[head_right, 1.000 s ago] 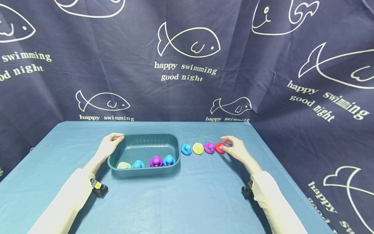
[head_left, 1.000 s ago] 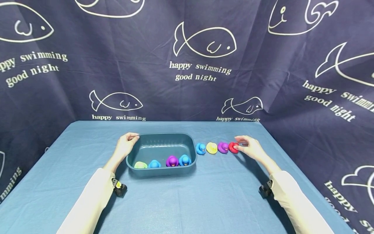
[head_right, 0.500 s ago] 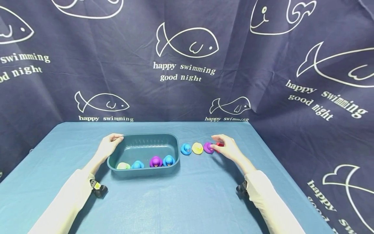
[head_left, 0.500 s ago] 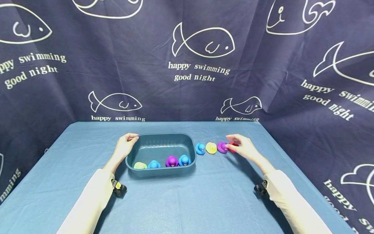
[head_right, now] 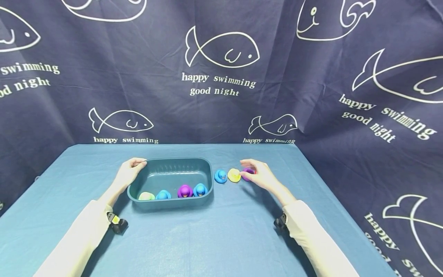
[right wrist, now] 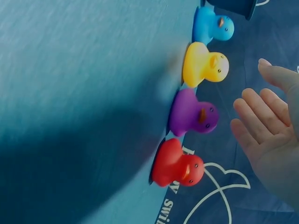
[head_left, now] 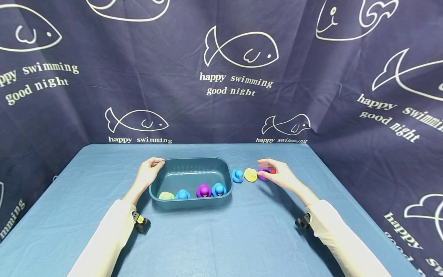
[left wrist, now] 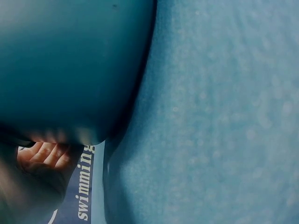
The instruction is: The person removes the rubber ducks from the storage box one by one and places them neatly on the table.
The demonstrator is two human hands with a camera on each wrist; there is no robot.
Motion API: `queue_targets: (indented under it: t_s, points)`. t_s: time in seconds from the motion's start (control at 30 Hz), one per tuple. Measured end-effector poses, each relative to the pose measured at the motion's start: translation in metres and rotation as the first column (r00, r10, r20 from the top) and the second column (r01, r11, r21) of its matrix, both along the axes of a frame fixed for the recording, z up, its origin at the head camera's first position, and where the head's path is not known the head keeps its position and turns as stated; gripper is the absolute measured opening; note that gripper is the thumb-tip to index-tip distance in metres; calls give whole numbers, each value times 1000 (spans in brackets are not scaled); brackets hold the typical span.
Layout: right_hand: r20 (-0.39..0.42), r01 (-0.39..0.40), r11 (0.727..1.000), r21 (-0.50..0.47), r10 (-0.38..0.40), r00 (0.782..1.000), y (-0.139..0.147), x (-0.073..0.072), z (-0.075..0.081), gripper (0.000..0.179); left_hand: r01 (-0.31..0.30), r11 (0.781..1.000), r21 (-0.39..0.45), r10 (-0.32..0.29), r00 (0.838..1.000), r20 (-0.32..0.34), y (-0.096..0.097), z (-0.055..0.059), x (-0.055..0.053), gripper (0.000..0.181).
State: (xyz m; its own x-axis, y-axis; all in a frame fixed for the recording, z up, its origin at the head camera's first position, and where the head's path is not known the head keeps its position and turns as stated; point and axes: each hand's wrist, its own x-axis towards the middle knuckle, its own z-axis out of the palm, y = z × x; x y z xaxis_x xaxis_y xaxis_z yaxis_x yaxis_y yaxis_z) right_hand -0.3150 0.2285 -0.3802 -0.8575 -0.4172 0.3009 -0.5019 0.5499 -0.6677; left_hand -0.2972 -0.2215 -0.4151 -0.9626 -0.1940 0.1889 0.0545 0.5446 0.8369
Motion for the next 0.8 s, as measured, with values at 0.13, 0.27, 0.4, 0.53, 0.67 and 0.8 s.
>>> queue_targets:
  t_s: [0.13, 0.27, 0.4, 0.53, 0.67, 0.8]
  points:
    - [-9, -16, 1000, 0, 16, 1000, -7, 2, 2, 41, -1, 1000, 5, 1, 1000, 3, 0, 0, 0, 27]
    - [-17, -34, 999, 0, 34, 999, -14, 5, 4, 40, -1, 1000, 9, 1, 1000, 9, 1, 0, 0, 28]
    - [-26, -41, 999, 10, 42, 999, -19, 7, 5, 39, 4, 1000, 12, -4, 1000, 6, 1, 2, 1, 27]
    - [-55, -58, 998, 30, 60, 997, -23, 8, 7, 40, 7, 1000, 11, -7, 1000, 6, 1, 2, 1, 28]
    - [-73, -74, 996, 51, 78, 994, -30, 10, 9, 41, 6, 1000, 12, -6, 1000, 5, 0, 2, 2, 27]
    - [-71, -83, 995, 58, 87, 994, -37, 13, 10, 42, 8, 1000, 14, -8, 1000, -1, 0, 1, 1, 27]
